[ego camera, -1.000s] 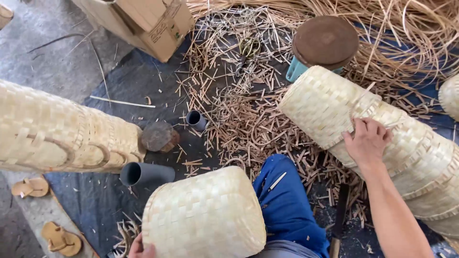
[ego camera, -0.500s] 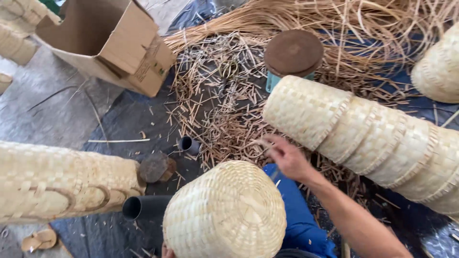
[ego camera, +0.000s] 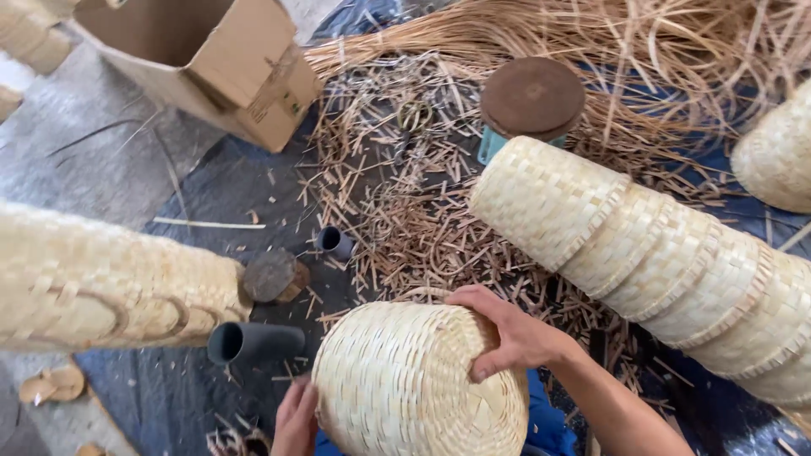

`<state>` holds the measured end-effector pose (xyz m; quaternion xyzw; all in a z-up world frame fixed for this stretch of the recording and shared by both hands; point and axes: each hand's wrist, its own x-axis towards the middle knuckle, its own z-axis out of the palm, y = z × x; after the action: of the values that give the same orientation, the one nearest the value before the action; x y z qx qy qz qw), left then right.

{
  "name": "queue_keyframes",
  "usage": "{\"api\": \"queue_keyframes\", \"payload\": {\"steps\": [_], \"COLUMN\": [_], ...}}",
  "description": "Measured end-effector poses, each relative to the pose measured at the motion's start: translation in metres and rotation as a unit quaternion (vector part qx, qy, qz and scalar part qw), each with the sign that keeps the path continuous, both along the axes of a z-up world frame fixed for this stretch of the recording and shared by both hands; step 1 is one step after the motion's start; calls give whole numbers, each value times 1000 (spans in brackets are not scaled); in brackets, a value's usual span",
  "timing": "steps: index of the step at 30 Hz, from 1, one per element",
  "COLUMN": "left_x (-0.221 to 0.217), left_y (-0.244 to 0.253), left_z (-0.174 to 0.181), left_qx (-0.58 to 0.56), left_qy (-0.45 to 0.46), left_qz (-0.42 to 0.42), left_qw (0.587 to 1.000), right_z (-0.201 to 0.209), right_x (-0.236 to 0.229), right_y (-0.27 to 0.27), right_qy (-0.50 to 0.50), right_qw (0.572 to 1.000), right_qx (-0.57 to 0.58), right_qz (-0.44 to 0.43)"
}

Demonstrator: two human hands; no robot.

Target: The person is weaving and finishing handmade bamboo or wood baskets.

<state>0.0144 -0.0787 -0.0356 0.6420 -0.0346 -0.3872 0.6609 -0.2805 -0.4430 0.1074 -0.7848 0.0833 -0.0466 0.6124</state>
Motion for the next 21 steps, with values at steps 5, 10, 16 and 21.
{"api": "queue_keyframes", "payload": {"steps": [5,10,16,21], "left_x": [23,25,24,25], "left_y": [-70,-120,-133,-118], "left_z": [92,150,187,194], "left_qx": [85,131,122,52], "left_qy": [-36,39,33,-15], "left_qz": [-38,-100,-115,-91], "left_qw": [995,986,985,994], "right_z": [10,47,70,62], "right_x": [6,4,-3,-1], "right_y": [12,16,15,25], "right_qy": [-35,-51,-73,-74], "right_qw": [999,996,989,982], "right_qx": [1,-56,-120,-169], "right_qz": [19,38,42,48]}}
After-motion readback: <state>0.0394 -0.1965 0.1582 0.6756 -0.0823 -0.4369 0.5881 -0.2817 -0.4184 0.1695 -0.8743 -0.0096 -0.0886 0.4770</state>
